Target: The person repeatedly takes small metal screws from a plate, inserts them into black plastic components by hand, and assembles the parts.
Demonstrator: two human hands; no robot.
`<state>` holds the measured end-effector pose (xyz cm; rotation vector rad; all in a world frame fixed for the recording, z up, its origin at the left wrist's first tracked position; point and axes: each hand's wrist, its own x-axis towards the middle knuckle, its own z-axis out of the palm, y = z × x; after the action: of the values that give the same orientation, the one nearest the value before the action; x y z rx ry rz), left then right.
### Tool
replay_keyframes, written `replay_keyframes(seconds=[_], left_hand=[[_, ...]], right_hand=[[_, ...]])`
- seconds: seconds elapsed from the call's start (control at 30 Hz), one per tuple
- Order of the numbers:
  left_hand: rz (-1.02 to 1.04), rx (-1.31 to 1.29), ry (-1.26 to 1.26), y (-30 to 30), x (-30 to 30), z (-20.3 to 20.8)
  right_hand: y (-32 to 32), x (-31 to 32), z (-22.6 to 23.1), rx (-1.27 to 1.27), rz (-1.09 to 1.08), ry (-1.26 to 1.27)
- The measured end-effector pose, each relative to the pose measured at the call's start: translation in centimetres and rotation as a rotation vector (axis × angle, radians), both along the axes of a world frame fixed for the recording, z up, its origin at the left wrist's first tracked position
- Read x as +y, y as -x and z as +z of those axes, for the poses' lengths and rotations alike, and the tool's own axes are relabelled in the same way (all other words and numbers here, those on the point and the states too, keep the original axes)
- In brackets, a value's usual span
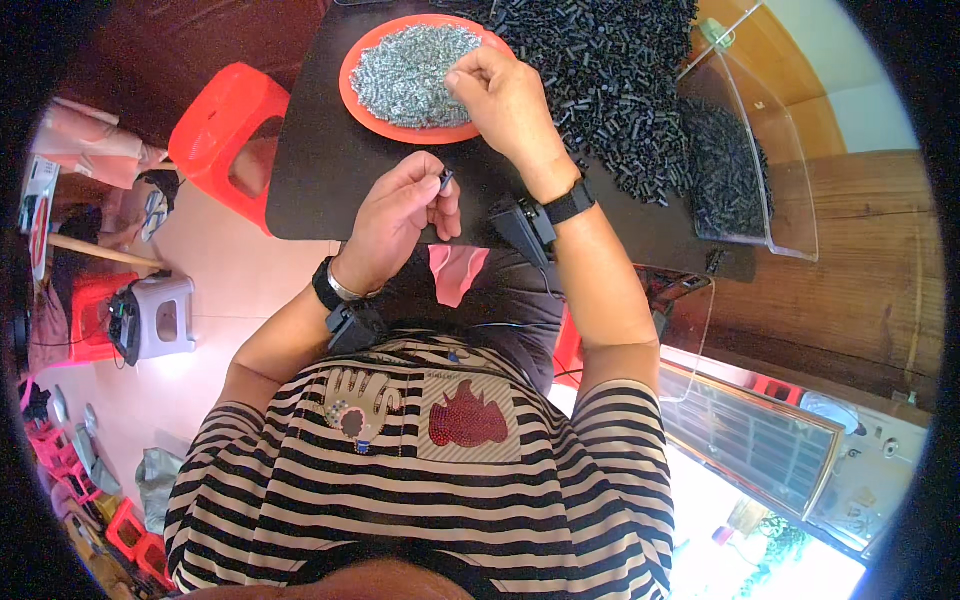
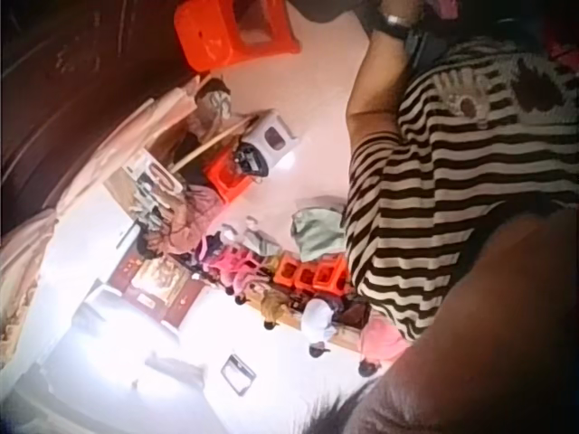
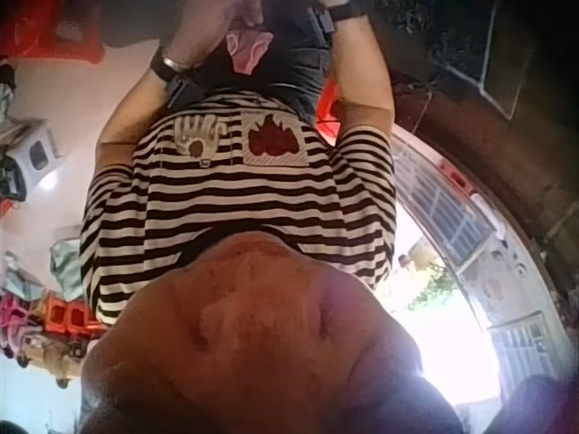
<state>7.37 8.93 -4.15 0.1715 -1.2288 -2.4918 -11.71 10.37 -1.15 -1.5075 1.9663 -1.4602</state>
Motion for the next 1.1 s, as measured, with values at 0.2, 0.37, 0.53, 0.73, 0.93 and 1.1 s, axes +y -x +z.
replay_keyframes(seconds=[0.2,0.37,0.53,0.73,0.93,1.1], left_hand=[[0.036,-0.021,0.005,-0.1,0.0,0.1],[0.21,-0.094,0.349,0.2,-1.5,4.1],[0.282,-0.07,0.665,3.3,-7.6,7.4],[0.271,-0.099,0.485,7.7,-9.9,5.7],[0.218,-0.045,0.349,8.4,-10.5,3.9],[0.171,-0.005,0.28,8.0,-10.6,3.4]], right_hand=[[-0.6,0.6,1.2,-0.235,0.115,-0.014],[-0.6,1.4,3.0,-0.41,0.131,-0.063],[0.5,-0.1,4.0,-0.51,0.085,0.019],[1.2,-2.3,3.2,-0.496,0.06,0.113],[0.8,-3.1,0.7,-0.476,0.062,0.288],[0.8,-3.0,0.0,-0.385,0.045,0.32]])
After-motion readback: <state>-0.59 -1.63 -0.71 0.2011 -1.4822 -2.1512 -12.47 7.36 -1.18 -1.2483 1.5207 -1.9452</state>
